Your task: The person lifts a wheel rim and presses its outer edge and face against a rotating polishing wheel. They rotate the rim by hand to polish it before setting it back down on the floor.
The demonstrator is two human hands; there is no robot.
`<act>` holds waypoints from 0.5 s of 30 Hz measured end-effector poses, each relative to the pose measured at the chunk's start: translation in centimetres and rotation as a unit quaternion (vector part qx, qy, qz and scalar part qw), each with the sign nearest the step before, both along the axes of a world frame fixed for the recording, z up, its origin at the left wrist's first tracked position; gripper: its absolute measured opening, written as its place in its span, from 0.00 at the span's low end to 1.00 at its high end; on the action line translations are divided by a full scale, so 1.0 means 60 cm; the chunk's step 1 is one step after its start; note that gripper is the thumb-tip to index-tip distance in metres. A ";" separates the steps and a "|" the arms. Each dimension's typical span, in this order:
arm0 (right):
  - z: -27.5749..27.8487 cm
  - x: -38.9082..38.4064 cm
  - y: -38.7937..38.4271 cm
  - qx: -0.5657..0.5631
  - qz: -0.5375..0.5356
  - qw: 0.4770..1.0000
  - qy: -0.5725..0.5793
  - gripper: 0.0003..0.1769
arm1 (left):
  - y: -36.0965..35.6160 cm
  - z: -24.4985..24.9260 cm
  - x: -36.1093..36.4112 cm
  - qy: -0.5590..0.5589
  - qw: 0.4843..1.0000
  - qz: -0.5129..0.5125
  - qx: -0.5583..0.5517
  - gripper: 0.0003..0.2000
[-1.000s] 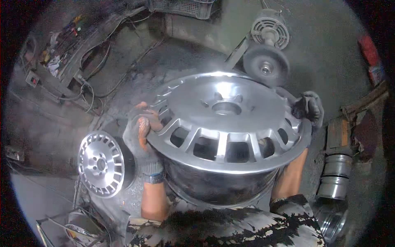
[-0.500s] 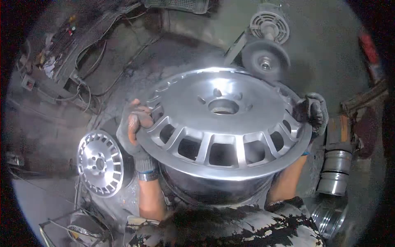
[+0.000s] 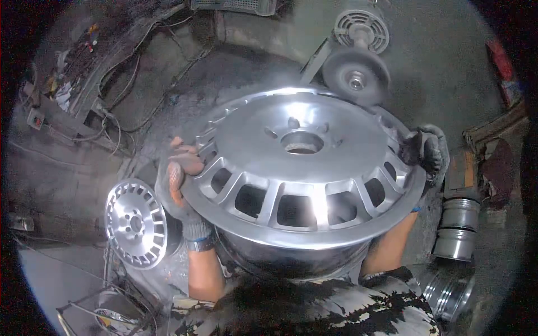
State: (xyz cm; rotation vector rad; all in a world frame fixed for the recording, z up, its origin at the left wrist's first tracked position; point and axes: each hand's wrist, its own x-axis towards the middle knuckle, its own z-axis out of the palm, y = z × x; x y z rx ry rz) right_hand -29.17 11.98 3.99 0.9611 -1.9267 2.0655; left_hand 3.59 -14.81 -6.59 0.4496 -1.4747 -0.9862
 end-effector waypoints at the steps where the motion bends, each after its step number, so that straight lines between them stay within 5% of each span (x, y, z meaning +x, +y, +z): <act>1: 0.000 0.000 0.001 -0.001 0.001 1.000 -0.004 0.26 | 0.001 -0.002 0.003 -0.010 1.000 0.006 0.002 0.22; 6: -0.008 -0.013 -0.015 -0.027 0.033 0.998 -0.044 0.24 | 0.014 0.012 -0.001 0.007 0.998 0.062 0.011 0.21; 10: -0.019 -0.041 -0.039 0.005 0.002 0.999 0.044 0.22 | 0.014 0.003 -0.001 0.023 0.996 0.059 0.059 0.16; 15: -0.022 -0.061 -0.035 0.001 0.121 0.991 -0.060 0.23 | 0.021 0.032 -0.005 -0.003 0.998 0.063 -0.021 0.16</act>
